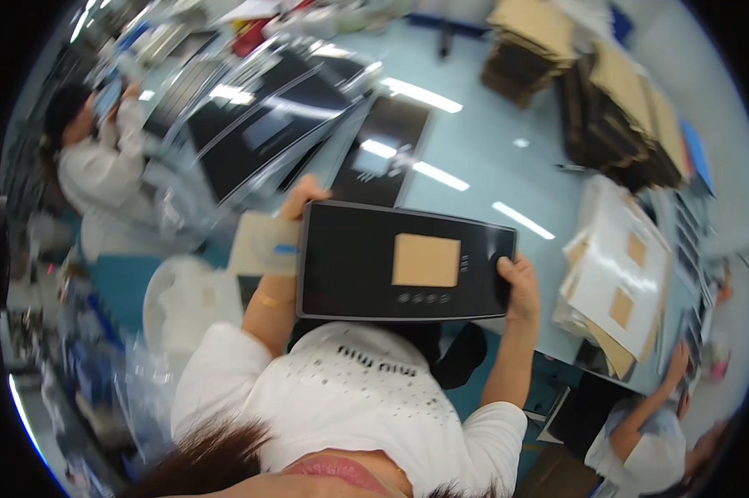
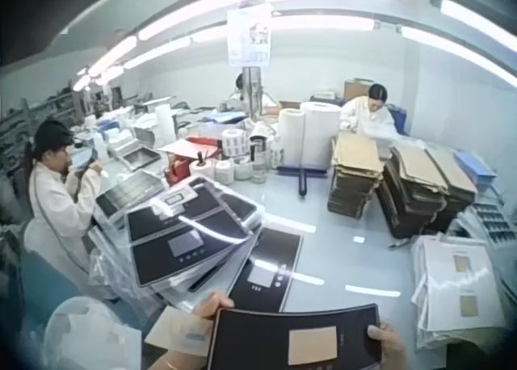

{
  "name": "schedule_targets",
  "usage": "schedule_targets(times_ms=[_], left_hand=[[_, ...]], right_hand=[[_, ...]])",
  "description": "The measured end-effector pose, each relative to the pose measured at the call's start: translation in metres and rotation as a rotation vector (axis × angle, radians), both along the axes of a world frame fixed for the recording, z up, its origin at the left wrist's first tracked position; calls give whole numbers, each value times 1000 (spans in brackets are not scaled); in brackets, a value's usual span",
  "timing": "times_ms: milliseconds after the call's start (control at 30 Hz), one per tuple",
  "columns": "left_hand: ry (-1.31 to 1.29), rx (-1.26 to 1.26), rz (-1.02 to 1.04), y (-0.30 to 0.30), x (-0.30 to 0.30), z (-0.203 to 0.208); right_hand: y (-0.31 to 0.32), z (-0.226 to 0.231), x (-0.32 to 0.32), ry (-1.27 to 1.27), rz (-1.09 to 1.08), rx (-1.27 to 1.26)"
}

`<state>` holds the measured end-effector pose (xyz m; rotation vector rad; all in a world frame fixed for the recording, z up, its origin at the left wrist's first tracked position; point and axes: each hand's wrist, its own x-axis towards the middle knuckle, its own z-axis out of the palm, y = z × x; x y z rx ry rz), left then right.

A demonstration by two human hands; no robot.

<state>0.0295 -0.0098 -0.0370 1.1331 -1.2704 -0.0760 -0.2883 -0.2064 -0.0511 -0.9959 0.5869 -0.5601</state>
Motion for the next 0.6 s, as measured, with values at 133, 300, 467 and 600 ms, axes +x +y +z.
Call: schedule_targets(times_ms=[133, 300, 467, 600], left_hand=[[926, 343, -178, 8, -5, 29], [328, 594, 189, 12, 10, 5], [-246, 769, 450, 24, 6, -9], [-349, 878, 458, 28, 2, -3]], right_hand=[[-13, 62, -2, -41, -603, -324], [-125, 139, -4, 103, -1215, -1311], [-233, 190, 39, 394, -1114, -2197], [-315, 134, 44, 1209, -682, -1797]])
